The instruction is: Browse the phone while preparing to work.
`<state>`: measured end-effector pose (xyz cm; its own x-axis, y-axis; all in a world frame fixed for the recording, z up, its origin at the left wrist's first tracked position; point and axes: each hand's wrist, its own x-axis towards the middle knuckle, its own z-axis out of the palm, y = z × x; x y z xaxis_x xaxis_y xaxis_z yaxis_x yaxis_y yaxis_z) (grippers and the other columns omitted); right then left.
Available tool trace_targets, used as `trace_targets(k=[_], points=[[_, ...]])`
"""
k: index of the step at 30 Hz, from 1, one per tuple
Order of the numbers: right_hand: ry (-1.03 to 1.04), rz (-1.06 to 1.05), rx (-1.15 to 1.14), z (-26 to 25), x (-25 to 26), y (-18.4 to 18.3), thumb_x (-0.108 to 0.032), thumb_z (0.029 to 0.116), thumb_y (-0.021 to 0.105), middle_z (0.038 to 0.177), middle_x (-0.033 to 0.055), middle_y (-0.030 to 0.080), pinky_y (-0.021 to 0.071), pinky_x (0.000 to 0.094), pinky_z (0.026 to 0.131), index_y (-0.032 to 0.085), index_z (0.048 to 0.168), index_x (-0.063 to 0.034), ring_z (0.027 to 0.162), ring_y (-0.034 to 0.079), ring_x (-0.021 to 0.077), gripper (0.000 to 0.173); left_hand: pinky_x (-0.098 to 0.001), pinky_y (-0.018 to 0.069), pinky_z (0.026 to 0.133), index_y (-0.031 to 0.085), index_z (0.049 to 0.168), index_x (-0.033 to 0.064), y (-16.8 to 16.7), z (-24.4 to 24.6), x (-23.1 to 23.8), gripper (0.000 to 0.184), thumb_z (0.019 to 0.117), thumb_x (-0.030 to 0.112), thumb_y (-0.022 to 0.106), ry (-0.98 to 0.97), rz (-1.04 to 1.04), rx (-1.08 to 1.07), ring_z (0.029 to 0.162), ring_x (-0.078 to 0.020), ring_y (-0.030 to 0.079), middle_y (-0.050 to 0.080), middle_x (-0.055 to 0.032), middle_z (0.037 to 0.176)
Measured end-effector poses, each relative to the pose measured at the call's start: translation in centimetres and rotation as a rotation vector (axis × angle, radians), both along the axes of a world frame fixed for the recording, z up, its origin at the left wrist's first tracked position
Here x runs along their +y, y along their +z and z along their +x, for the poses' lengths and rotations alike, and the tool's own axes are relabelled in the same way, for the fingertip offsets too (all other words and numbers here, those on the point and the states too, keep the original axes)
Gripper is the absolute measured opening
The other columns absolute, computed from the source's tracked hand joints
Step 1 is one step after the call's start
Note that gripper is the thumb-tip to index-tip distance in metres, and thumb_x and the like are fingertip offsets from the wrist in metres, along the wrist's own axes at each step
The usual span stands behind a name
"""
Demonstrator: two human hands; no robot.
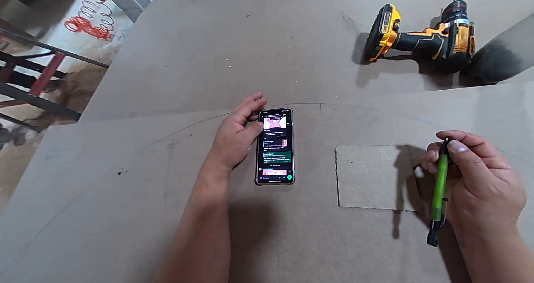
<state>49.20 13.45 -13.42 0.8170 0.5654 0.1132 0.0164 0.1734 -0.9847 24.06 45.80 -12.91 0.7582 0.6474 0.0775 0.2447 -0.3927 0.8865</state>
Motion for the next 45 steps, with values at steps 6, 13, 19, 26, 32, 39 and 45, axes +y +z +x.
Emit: trace_targets(k=[6, 13, 19, 26, 32, 39, 45], points=[[-0.003, 0.001, 0.003, -0.1, 0.0, 0.0, -0.017, 0.1069, 0.046, 0.084, -0.0026, 0.066, 0.0570, 0.0207, 0.063, 0.067, 0.118, -0.0114, 0.069, 0.063, 0.0070, 0.025, -0.0344, 0.0506, 0.109, 0.062, 0.142, 0.0143, 0.0, 0.0, 0.0, 0.045, 0.0984, 0.007, 0.053, 0.009, 0.016, 0.006, 0.134, -0.0148, 0.055, 0.045, 0.0024, 0.160], [0.001, 0.011, -0.005, 0.0, 0.0, 0.0, -0.017, 0.1068, 0.046, 0.084, -0.0026, 0.066, 0.0567, 0.0204, 0.063, 0.067, 0.118, -0.0112, 0.068, 0.063, 0.0068, 0.024, -0.0347, 0.0513, 0.108, 0.061, 0.142, 0.0148, -0.2, 0.1, -0.1, 0.045, 0.0971, 0.010, 0.058, 0.019, 0.028, 0.020, 0.134, -0.0141, 0.055, 0.043, 0.0023, 0.160], [-0.004, 0.011, 0.004, -0.1, 0.0, 0.0, -0.017, 0.1067, 0.046, 0.083, -0.0025, 0.066, 0.0565, 0.0208, 0.061, 0.067, 0.117, -0.0115, 0.067, 0.063, 0.0069, 0.024, -0.0370, 0.0497, 0.108, 0.059, 0.144, 0.0132, 0.6, 0.1, -0.9, 0.055, 0.0898, 0.009, 0.068, -0.030, 0.048, 0.064, 0.136, -0.0159, 0.053, 0.037, -0.0002, 0.164], [-0.007, 0.016, 0.012, -0.1, 0.0, 0.1, -0.017, 0.1068, 0.047, 0.083, -0.0027, 0.066, 0.0566, 0.0204, 0.063, 0.067, 0.117, -0.0115, 0.068, 0.063, 0.0066, 0.024, -0.0360, 0.0514, 0.108, 0.062, 0.142, 0.0180, -0.3, 0.2, 0.0, 0.051, 0.0909, 0.016, 0.069, 0.004, 0.091, 0.059, 0.134, -0.0137, 0.055, 0.043, 0.0026, 0.161], [0.000, 0.015, 0.004, 0.0, -0.1, 0.0, -0.016, 0.1071, 0.046, 0.084, -0.0023, 0.066, 0.0571, 0.0219, 0.064, 0.067, 0.118, -0.0109, 0.069, 0.063, 0.0075, 0.024, -0.0365, 0.0526, 0.108, 0.063, 0.139, 0.0129, -0.1, 0.2, -0.1, 0.040, 0.0988, 0.017, 0.063, 0.030, 0.078, 0.045, 0.132, -0.0148, 0.058, 0.050, -0.0011, 0.155], [0.007, 0.006, 0.002, 0.0, -0.1, 0.0, -0.016, 0.1070, 0.046, 0.085, -0.0031, 0.067, 0.0577, 0.0209, 0.065, 0.067, 0.118, -0.0111, 0.070, 0.064, 0.0066, 0.024, -0.0380, 0.0495, 0.112, 0.061, 0.143, 0.0178, 0.3, -0.1, -0.1, 0.045, 0.0989, 0.018, 0.066, -0.001, 0.052, 0.106, 0.135, -0.0116, 0.055, 0.055, 0.0034, 0.151], [0.008, 0.015, -0.009, 0.0, 0.0, 0.1, -0.017, 0.1071, 0.047, 0.084, -0.0030, 0.067, 0.0578, 0.0209, 0.064, 0.067, 0.118, -0.0113, 0.068, 0.064, 0.0067, 0.024, -0.0390, 0.0504, 0.110, 0.058, 0.146, 0.0163, 0.0, -1.1, 1.0, 0.060, 0.0910, 0.035, 0.075, 0.089, 0.084, 0.023, 0.131, -0.0160, 0.058, 0.061, -0.0026, 0.144]])
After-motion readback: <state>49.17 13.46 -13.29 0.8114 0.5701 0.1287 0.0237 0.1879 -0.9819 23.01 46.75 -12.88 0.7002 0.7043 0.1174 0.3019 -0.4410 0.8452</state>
